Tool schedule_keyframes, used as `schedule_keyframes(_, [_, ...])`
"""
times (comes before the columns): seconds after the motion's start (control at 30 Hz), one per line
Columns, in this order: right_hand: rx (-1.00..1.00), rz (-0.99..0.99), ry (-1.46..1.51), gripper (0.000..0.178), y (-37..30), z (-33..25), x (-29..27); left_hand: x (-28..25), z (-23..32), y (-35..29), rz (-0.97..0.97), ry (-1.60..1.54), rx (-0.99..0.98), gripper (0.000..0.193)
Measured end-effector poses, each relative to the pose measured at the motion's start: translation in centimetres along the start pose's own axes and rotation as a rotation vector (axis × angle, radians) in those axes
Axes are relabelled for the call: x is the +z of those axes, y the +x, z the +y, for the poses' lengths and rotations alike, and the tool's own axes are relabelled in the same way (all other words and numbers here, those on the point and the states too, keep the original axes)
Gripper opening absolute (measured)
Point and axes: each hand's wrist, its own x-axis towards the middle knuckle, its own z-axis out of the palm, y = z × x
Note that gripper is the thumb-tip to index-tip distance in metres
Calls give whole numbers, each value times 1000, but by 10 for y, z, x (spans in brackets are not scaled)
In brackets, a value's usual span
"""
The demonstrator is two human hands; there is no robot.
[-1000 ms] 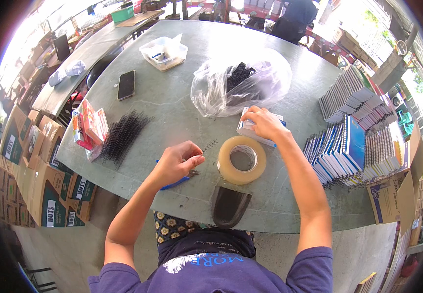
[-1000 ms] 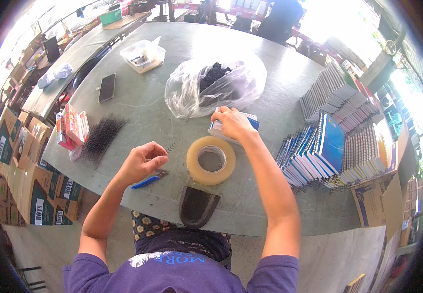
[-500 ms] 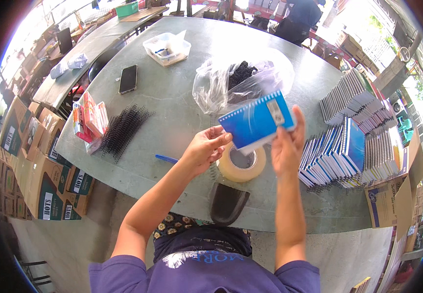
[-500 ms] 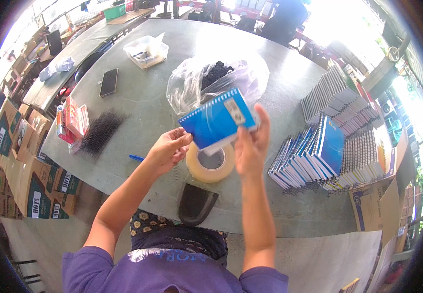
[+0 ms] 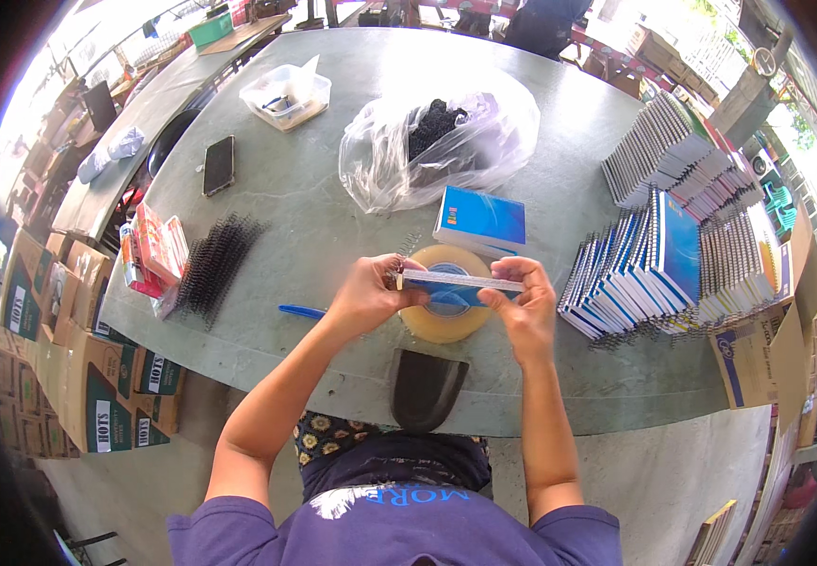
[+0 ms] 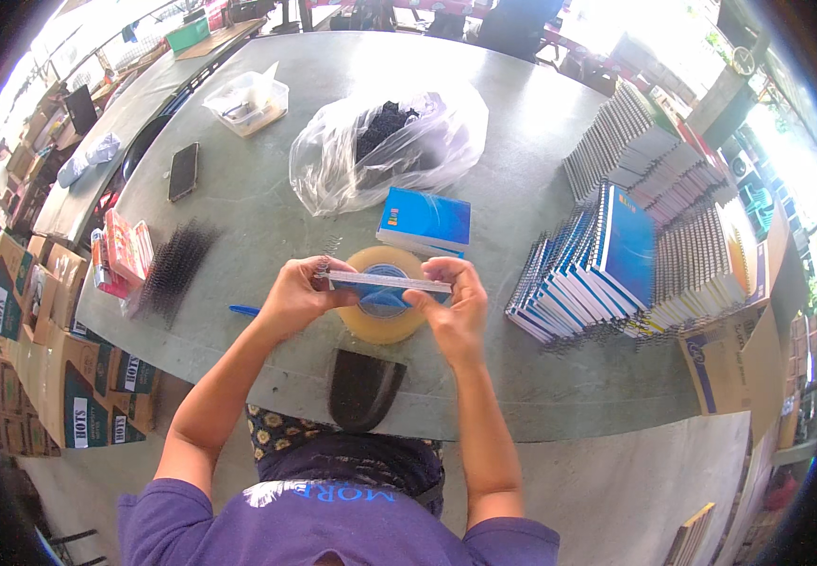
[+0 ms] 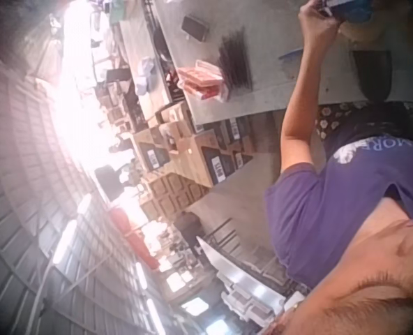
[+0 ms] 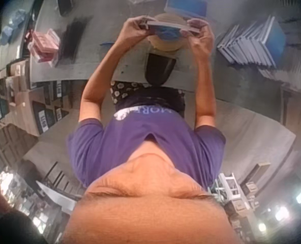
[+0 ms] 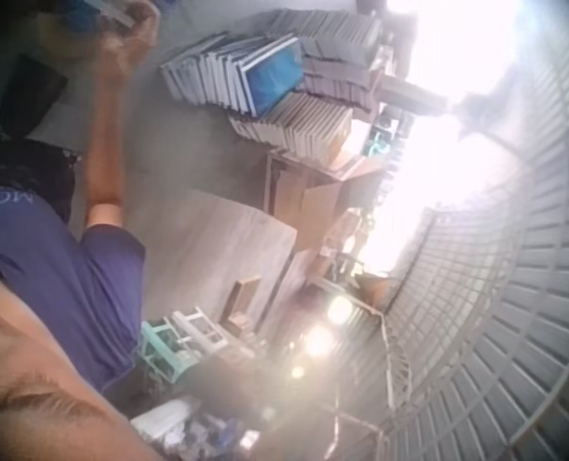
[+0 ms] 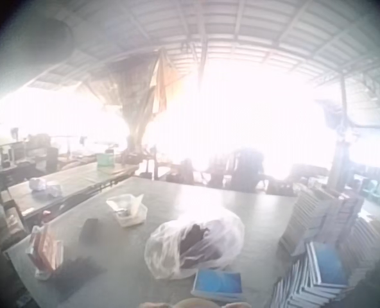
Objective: The person repeatedly picks up spiral-bound notebooks, inserts a metal spiral binding into the spine, and secures it with a strip of clear tape. The person then places the finished notebook onto a growing stack on the table.
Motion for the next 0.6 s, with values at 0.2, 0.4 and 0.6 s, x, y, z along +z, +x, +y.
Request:
schedule_keyframes(0.2, [101,24,47,42,-3,25,13,3,-23,8,17,-165,65,19])
schedule_keyframes(0.4, [-748,63,-982,37,8,-37,48,-3,-12,-5,7,-40,-22,20])
schedule_keyframes(0.6, [-578,-175,-888,13,13,-26,62,-43,3,-24,106,-100,169,25])
